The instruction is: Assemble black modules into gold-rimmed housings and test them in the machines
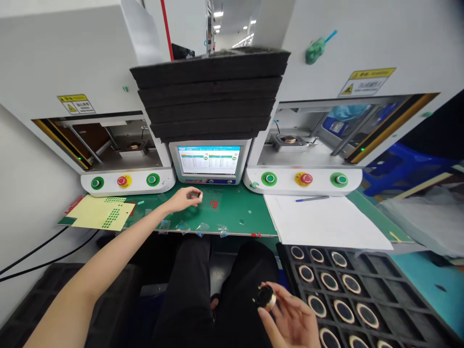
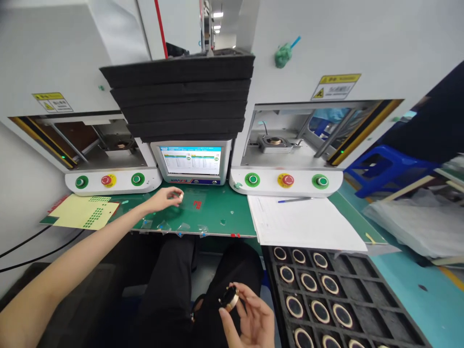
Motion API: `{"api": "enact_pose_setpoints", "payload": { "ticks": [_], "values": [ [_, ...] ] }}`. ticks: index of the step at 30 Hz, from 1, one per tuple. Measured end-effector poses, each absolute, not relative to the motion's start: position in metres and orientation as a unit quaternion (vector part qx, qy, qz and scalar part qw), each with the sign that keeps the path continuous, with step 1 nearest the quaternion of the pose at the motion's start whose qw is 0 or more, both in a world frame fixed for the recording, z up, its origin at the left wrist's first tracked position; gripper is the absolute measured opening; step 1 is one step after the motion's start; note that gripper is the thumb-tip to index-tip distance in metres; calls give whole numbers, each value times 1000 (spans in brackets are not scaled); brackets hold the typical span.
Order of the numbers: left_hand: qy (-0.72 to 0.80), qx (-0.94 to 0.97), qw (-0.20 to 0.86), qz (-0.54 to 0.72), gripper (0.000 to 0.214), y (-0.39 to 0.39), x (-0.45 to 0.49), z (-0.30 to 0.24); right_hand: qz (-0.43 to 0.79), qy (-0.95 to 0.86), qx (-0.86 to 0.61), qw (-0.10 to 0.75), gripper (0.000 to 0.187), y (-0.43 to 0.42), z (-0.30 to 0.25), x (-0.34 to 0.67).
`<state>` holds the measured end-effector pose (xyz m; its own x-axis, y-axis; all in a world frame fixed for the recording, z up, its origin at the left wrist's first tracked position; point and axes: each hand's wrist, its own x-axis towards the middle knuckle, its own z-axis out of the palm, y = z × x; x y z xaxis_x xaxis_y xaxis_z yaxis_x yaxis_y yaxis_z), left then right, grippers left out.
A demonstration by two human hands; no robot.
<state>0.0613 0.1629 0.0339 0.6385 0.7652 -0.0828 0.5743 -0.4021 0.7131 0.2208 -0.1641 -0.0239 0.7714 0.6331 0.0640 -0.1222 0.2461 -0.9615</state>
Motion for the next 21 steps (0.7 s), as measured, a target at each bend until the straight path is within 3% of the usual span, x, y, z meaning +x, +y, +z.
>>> {"api": "enact_pose_setpoints", "payload": {
  "ticks": [3, 8, 15, 21],
  "values": [
    [437, 756, 436, 217, 29, 159, 66, 23, 228, -300, -580, 722, 34, -152, -25, 237],
    [495, 681, 489, 228, 23, 164, 86, 4, 40, -536, -598, 594, 28, -74, -25, 274],
    [574, 705, 386, 161, 19, 184, 115, -4, 151, -696, -598, 368, 24, 87, -18, 317],
    [568, 754, 304, 129, 19, 188, 126, -3, 175, -755, -582, 244, 29, 140, -24, 313]
  ]
}}
